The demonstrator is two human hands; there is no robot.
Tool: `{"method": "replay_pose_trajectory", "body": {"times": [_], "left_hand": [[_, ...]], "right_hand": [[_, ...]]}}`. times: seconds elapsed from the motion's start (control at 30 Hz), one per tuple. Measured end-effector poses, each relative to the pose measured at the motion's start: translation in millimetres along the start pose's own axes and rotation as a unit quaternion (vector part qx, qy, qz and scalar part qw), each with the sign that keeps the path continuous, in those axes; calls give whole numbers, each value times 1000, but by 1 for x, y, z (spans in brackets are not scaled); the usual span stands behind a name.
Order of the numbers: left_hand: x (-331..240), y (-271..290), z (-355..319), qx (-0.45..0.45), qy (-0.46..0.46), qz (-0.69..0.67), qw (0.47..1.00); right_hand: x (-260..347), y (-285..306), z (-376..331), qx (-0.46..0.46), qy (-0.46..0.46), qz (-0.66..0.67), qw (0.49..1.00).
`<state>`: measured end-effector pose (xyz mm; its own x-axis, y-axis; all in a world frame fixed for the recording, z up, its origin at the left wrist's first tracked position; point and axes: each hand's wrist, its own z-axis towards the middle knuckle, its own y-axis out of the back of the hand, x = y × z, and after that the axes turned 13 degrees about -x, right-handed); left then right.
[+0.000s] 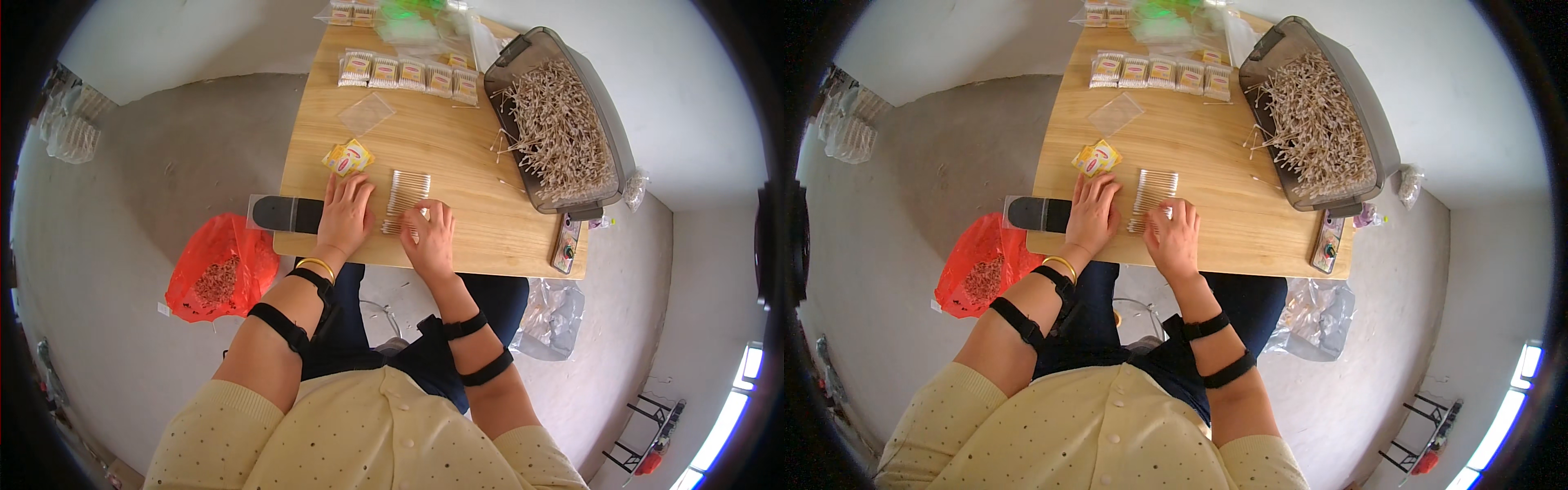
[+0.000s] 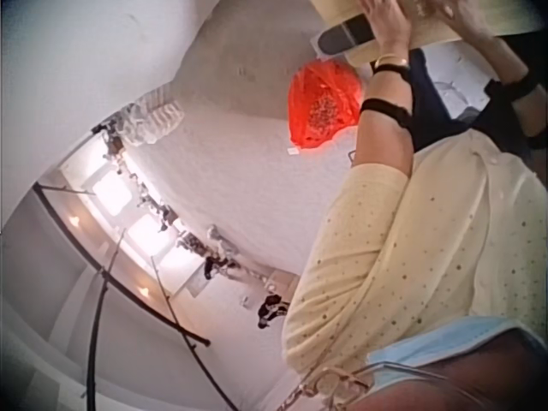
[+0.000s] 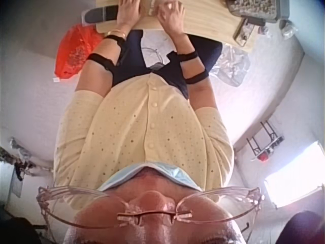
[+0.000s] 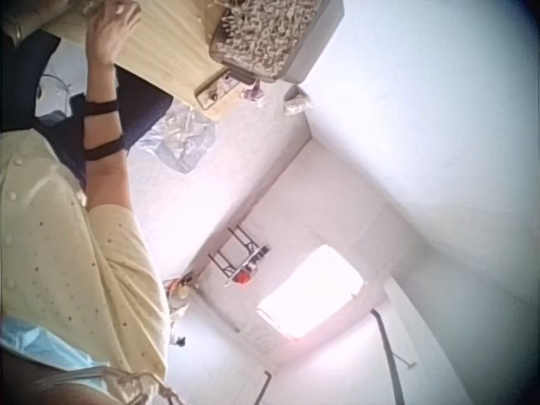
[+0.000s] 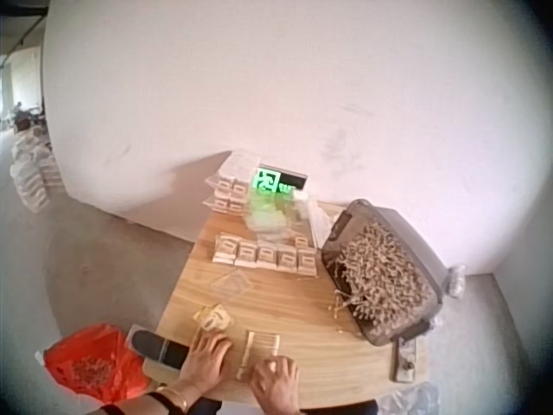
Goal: Sorting cotton swabs and packaging them into small plastic bags, then scanning the finished packets.
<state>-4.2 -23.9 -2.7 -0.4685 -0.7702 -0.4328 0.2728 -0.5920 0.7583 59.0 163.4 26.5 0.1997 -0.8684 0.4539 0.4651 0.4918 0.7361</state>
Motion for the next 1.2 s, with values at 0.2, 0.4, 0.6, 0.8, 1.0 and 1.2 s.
{"method": "replay_pose_trajectory", "body": {"times": [0.2,0.4,0.6,0.8,1.0,1.2], "left_hand": [[0,0,0,0,-1,-1,1000],[-1,0,1,-1,2,-3,1000],[-1,1,1,6,5,-3,1000],[0,0,0,11,3,5,1000],[-1,2,0,12,5,0,1000],[-1,1,0,13,5,-1,1000]], "right_hand": [[-4,-3,2,4,7,-8,1000],[-1,-1,3,6,-14,-7,1000],[-6,-1,3,29,-1,-19,999],[-5,-2,12,2,17,-22,1000],[-5,-5,16,19,17,-34,999],[-4,-4,11,28,4,-29,999]]}}
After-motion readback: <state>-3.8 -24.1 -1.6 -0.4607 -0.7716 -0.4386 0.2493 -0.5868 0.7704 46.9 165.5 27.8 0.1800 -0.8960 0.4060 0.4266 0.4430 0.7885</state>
